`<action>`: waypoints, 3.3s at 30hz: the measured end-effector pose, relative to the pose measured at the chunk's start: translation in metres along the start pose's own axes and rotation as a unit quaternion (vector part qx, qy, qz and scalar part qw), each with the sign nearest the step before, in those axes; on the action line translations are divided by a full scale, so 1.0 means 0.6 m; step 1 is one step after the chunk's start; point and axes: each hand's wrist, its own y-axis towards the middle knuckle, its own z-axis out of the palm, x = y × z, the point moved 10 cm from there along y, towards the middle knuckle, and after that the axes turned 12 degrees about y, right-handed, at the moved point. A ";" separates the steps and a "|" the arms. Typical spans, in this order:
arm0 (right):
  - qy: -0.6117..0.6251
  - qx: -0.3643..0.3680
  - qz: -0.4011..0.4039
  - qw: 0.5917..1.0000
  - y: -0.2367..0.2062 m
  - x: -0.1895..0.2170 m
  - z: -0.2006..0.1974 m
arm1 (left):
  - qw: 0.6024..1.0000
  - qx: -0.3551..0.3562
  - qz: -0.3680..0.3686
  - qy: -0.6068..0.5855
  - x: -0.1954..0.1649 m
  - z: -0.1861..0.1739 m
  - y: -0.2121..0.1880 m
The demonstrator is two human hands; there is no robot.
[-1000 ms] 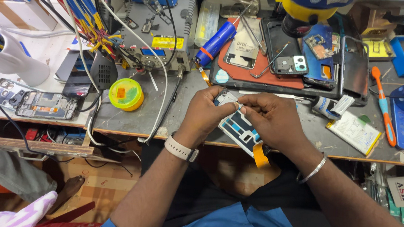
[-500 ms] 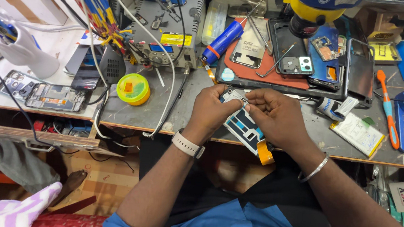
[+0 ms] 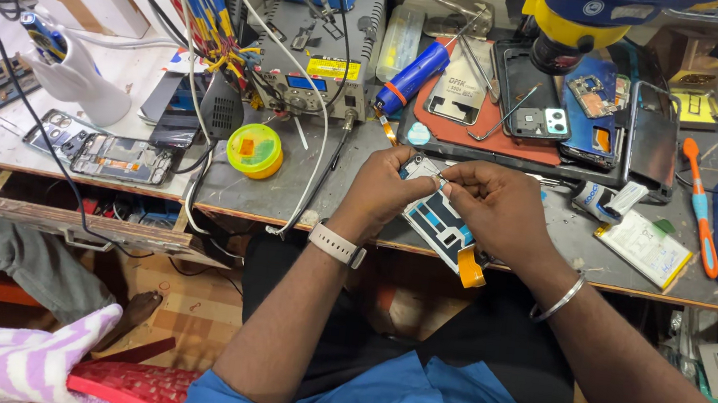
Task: The person uses a screwdriver to remove screws from a disassembled mobile phone chassis. They then use tweezers to lift and reposition a small internal component, repeatedly adjusting its placement within the chassis.
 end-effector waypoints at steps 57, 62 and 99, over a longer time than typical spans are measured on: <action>0.074 0.041 0.006 0.996 0.018 -0.027 -0.008 | 0.999 0.023 -0.033 -0.036 0.025 0.020 0.015; 0.073 0.040 0.007 0.997 0.011 -0.034 -0.006 | 0.997 0.030 -0.017 -0.074 0.028 0.023 0.015; 0.038 0.018 -0.001 0.999 0.015 -0.030 -0.014 | 0.997 0.003 -0.068 -0.037 0.025 0.021 0.017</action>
